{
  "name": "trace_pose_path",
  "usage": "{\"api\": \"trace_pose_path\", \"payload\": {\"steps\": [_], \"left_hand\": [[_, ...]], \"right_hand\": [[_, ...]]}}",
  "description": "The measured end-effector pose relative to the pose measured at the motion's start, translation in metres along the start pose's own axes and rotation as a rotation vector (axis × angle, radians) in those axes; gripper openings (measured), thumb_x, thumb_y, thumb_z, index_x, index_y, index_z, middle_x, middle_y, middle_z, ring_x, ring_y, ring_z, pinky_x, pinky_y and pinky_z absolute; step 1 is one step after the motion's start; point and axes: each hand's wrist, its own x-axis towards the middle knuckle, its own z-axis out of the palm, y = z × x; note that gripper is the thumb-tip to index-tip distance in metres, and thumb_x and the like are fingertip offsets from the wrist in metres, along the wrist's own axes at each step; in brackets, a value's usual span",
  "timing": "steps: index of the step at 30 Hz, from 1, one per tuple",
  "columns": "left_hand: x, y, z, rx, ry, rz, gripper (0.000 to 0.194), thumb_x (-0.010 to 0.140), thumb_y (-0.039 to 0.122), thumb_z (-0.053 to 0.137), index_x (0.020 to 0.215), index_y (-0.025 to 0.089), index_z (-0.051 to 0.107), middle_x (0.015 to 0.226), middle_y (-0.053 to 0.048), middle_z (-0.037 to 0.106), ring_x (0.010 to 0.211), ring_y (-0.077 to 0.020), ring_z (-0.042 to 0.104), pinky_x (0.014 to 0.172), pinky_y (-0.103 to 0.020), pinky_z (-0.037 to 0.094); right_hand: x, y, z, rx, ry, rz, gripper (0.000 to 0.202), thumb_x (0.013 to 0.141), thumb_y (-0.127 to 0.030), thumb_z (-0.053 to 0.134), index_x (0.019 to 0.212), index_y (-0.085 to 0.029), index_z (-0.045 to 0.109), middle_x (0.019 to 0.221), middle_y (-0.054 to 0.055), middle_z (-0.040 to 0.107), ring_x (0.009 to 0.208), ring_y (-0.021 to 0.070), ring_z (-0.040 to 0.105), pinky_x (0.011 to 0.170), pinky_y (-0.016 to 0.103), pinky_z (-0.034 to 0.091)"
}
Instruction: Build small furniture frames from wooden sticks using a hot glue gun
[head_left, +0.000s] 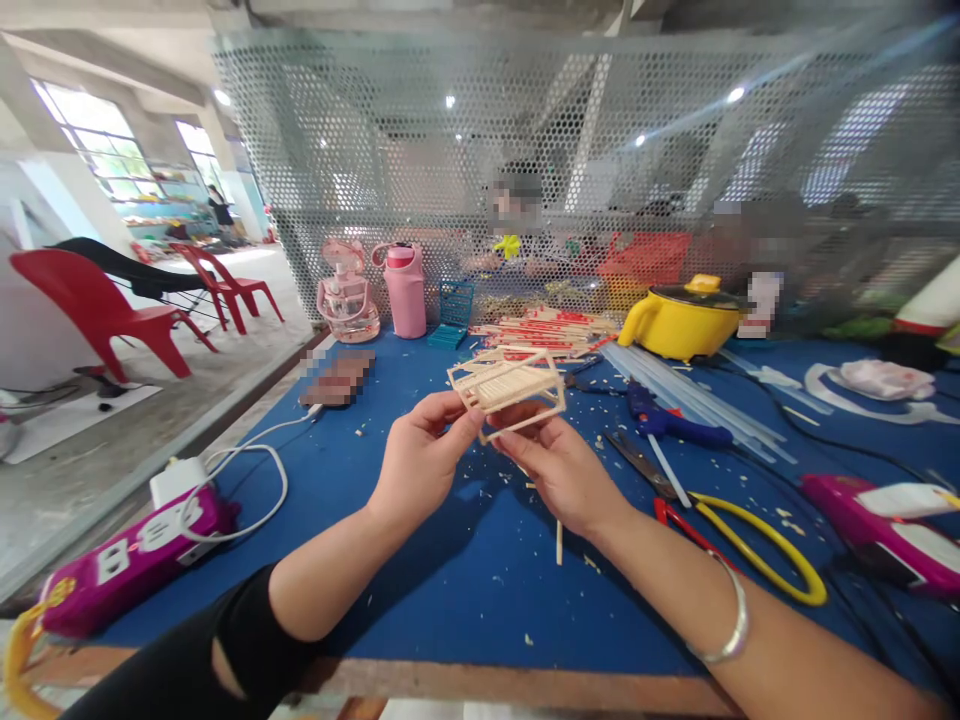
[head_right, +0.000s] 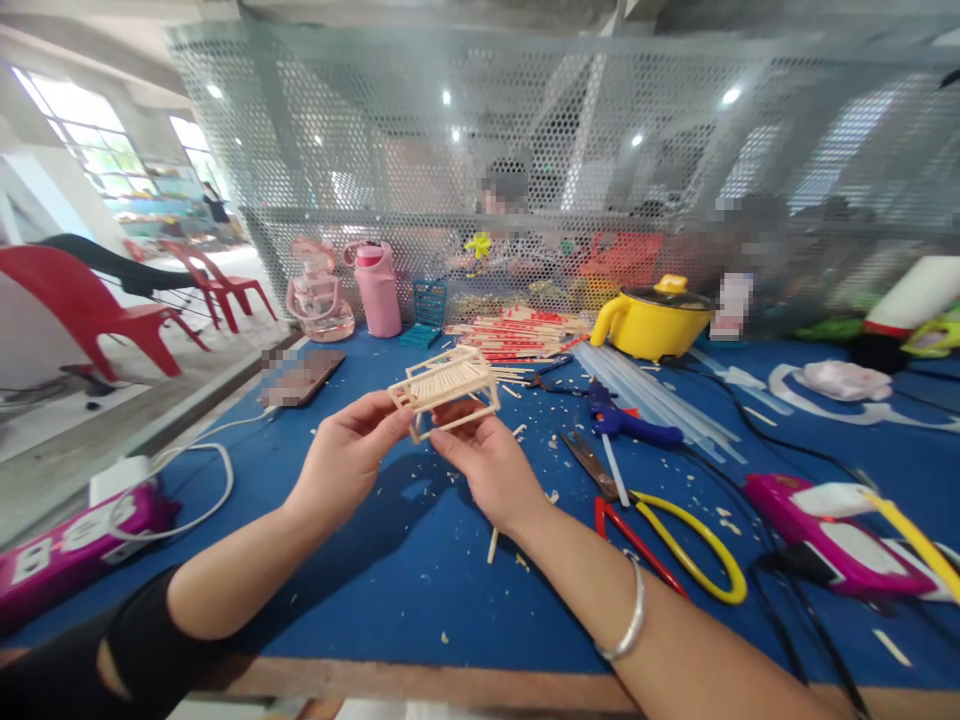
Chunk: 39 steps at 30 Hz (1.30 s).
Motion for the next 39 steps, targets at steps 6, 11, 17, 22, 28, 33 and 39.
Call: {"api": "trace_pose_path", "payload": {"steps": [6,11,17,22,28,33,39], "left_hand": [[0.012,-0.006,-0.019,0.297,0.047,0.289,0.018,0.083,0.029,0.064,0.094,0.017,0.072,0.108,-0.009,0.068,0.092,-0.0158,0.065,0.077,-0.025,0.053],[0.01,-0.005,-0.027,0.592,-0.132,0.741,0.019,0.084,0.013,0.061,0.1,0.018,0.071,0.113,-0.01,0.066,0.096,-0.0155,0.066,0.086,-0.029,0.055],[0.002,0.002,-0.029,0.601,-0.096,1.054,0.031,0.08,-0.002,0.061,0.101,0.021,0.068,0.13,-0.007,0.056,0.098,-0.0134,0.066,0.086,-0.028,0.059],[0.001,0.003,-0.028,0.473,0.046,1.128,0.036,0.071,-0.004,0.069,0.098,0.018,0.059,0.12,-0.005,0.06,0.091,-0.013,0.068,0.077,-0.027,0.063],[-0.004,0.006,-0.027,0.529,0.098,1.062,0.03,0.073,0.002,0.069,0.091,0.022,0.055,0.109,-0.001,0.063,0.085,-0.0108,0.067,0.071,-0.023,0.061],[-0.01,0.012,-0.023,0.594,-0.01,1.03,0.035,0.076,0.001,0.064,0.101,0.026,0.063,0.118,-0.003,0.059,0.093,-0.0144,0.066,0.082,-0.028,0.061],[-0.01,0.011,-0.019,0.431,-0.222,0.895,0.042,0.078,-0.001,0.062,0.107,0.028,0.067,0.125,-0.005,0.054,0.092,-0.0154,0.069,0.075,-0.027,0.063]], "right_hand": [[0.011,-0.021,-0.022,0.248,0.111,0.238,0.024,0.063,-0.01,0.06,0.084,-0.021,0.061,0.091,0.003,0.069,0.087,0.0175,0.064,0.086,0.039,0.052],[0.015,-0.039,-0.03,0.278,0.005,0.263,0.027,0.082,-0.036,0.047,0.099,-0.021,0.061,0.096,0.008,0.069,0.085,0.0229,0.066,0.08,0.046,0.055],[-0.004,-0.056,-0.015,-0.067,-0.036,-0.169,0.041,0.084,-0.054,0.055,0.118,-0.032,0.055,0.11,0.004,0.066,0.108,0.0252,0.061,0.084,0.041,0.054],[-0.02,-0.061,-0.015,-0.225,-0.071,-0.443,0.058,0.076,-0.059,0.065,0.127,-0.036,0.049,0.125,0.004,0.059,0.117,0.0257,0.055,0.089,0.04,0.051],[-0.028,-0.06,-0.017,-0.292,-0.028,-0.453,0.066,0.07,-0.068,0.063,0.13,-0.046,0.045,0.133,0.001,0.055,0.114,0.0272,0.057,0.07,0.038,0.054],[-0.028,-0.06,-0.014,-0.357,0.097,-0.425,0.069,0.068,-0.073,0.06,0.128,-0.042,0.048,0.125,0.005,0.06,0.115,0.0305,0.056,0.079,0.042,0.051],[-0.019,-0.051,-0.012,-0.223,0.06,-0.346,0.047,0.083,-0.061,0.053,0.123,-0.038,0.053,0.112,0.004,0.065,0.108,0.0258,0.061,0.083,0.04,0.051]]}}
